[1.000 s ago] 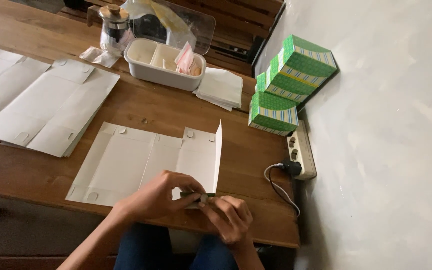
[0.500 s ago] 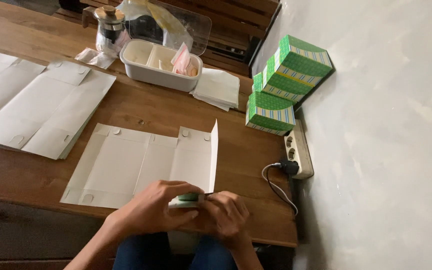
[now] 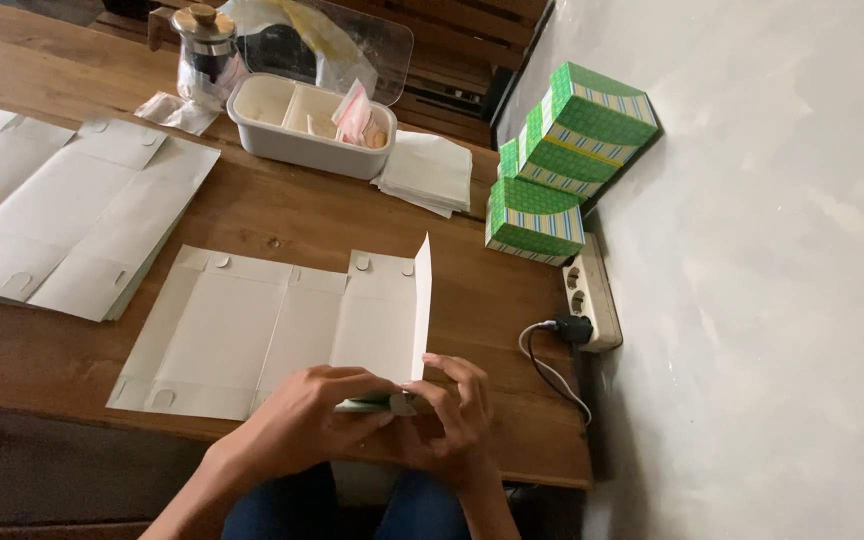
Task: The person folds a flat cardboard sheet along pre-scored lines to form a small rectangular box. They press the edges and tabs to secure the shape, then place the finished box on a stack of similar boxes on the table.
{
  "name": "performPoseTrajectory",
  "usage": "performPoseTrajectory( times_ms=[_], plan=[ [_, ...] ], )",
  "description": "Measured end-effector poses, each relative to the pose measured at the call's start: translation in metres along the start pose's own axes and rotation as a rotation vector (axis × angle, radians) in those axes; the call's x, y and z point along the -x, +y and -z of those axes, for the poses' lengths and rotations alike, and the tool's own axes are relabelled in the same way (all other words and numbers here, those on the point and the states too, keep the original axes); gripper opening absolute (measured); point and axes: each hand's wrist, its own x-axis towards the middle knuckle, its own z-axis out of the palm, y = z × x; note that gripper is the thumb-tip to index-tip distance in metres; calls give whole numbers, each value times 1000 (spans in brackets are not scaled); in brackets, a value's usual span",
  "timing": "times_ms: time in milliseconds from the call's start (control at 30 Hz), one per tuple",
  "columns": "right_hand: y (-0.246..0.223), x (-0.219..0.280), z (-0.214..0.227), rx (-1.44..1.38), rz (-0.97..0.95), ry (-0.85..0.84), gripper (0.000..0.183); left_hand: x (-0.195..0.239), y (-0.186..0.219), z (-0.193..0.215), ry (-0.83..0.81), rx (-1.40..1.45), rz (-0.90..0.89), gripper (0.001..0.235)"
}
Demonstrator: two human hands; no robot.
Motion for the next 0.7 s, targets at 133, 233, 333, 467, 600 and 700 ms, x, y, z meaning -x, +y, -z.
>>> performPoseTrajectory(
  times_ms=[133,233,333,467,600,700],
  plan=[
    [0,-3,4,-59,-16,-67,20,-1,-2,-1,18,9,-21,19],
    [-4,-7,7,-46,-33,-66,18,-1,-4,1,-16,0,27,23],
    [-3,-8,10,-78,-40,-93,19,-1,-1,5,-28,93,30,22],
    [-3,-9,13,-256,-55,-229,22,-2,-4,8,-71,156,50,16],
    [-10,-17,20,-305,-57,-268,29,-1,-1,15,-105,228,54,20],
    [-6,-11,16,-305,-66,-248,27,-1,-5,15,-78,210,-15,19]
  ],
)
